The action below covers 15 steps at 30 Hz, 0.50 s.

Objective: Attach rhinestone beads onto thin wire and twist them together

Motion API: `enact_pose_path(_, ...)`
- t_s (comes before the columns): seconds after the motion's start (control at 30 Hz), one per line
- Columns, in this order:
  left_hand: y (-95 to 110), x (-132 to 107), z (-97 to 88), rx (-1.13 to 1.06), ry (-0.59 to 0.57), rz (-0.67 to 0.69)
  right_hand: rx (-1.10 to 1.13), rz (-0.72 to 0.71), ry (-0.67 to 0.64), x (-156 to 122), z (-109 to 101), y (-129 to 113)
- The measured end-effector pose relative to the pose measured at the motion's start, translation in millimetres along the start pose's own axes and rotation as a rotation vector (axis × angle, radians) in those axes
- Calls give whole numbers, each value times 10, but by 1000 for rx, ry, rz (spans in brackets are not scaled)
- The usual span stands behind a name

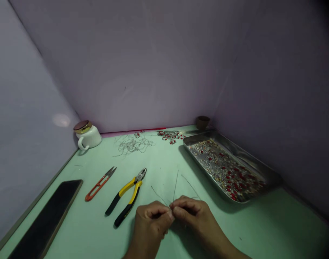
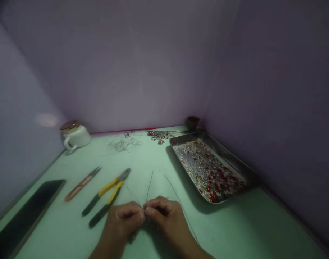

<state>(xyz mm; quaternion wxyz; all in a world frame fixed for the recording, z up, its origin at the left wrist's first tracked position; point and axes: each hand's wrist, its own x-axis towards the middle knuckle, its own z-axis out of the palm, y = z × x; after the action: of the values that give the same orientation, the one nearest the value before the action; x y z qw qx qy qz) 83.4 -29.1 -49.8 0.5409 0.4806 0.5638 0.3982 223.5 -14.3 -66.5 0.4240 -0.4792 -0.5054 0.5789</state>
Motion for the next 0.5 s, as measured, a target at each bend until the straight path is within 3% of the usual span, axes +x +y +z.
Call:
enact_pose_path(0.23, -97, 8, 32, 58, 92, 202, -19, 10, -31, -6, 17, 16)
enact_pose_path(0.5, -81, 42, -29, 1, -142, -5, 35, -9, -92, 22, -8, 50)
